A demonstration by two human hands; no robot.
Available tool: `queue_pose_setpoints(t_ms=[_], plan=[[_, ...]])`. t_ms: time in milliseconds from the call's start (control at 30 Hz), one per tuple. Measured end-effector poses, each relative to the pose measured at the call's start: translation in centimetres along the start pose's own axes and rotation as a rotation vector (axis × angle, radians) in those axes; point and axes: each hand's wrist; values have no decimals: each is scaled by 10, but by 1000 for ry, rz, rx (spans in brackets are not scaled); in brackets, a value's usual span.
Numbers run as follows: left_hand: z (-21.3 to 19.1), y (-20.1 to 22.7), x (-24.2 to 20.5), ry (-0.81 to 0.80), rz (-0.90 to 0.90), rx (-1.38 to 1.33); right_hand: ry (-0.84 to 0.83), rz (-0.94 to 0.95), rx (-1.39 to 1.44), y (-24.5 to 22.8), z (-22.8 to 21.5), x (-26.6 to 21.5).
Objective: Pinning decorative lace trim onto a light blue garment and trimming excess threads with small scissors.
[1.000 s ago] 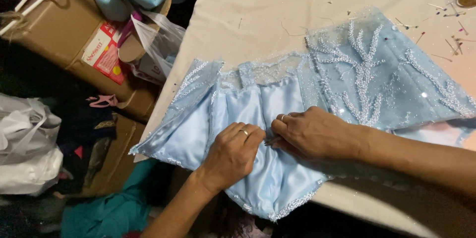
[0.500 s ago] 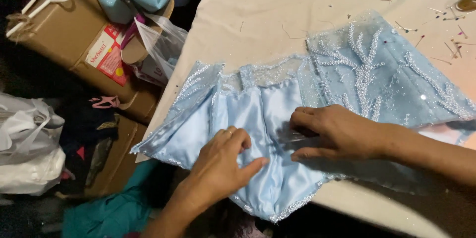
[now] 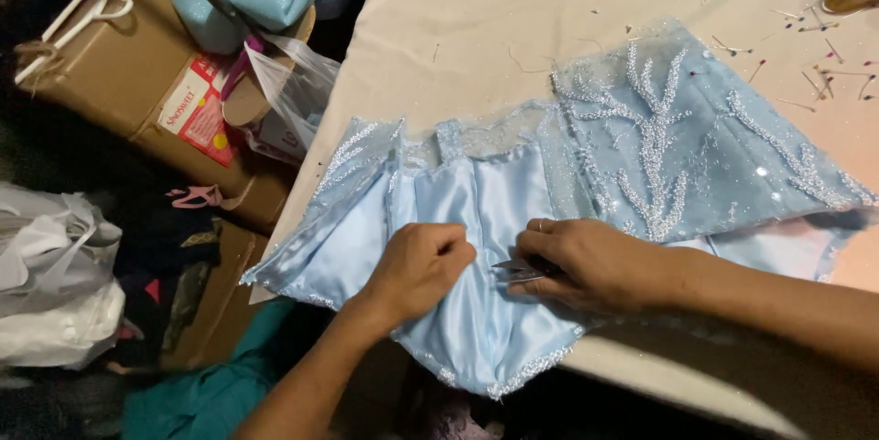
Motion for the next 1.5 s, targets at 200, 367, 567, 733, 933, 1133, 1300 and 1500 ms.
queue_pose_setpoints(t_ms=[200, 367, 567, 733, 933, 1133, 1300, 1500], plan=[[-14, 18, -17, 23, 24, 322, -10, -54, -183, 8, 12, 1], [-35, 74, -23, -143, -258, 264, -29, -28, -195, 15, 20, 1], [-2, 27, -11, -81, -143, 549, 71, -71, -276, 11, 31, -6], [-17, -7, -15, 67, -381, 813, 132, -59, -400, 9, 42, -7], [-7, -18, -31, 318, -651, 1018, 290, -140, -460, -15, 49, -15], [-35, -58, -31, 386, -704, 908, 129, -84, -259, -20, 25, -35], [-60, -39, -19, 549, -590, 988, 164, 231, -586, 6, -34, -74], [-62, -77, -10, 437, -315, 1289, 492, 248, -716, 86, -31, -81]])
Point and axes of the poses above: each hand's wrist, its own x-axis towards the middle knuckle, its own z-axis out of the palm, y = z × x, and after that the axes turned 10 degrees about -x, right-handed
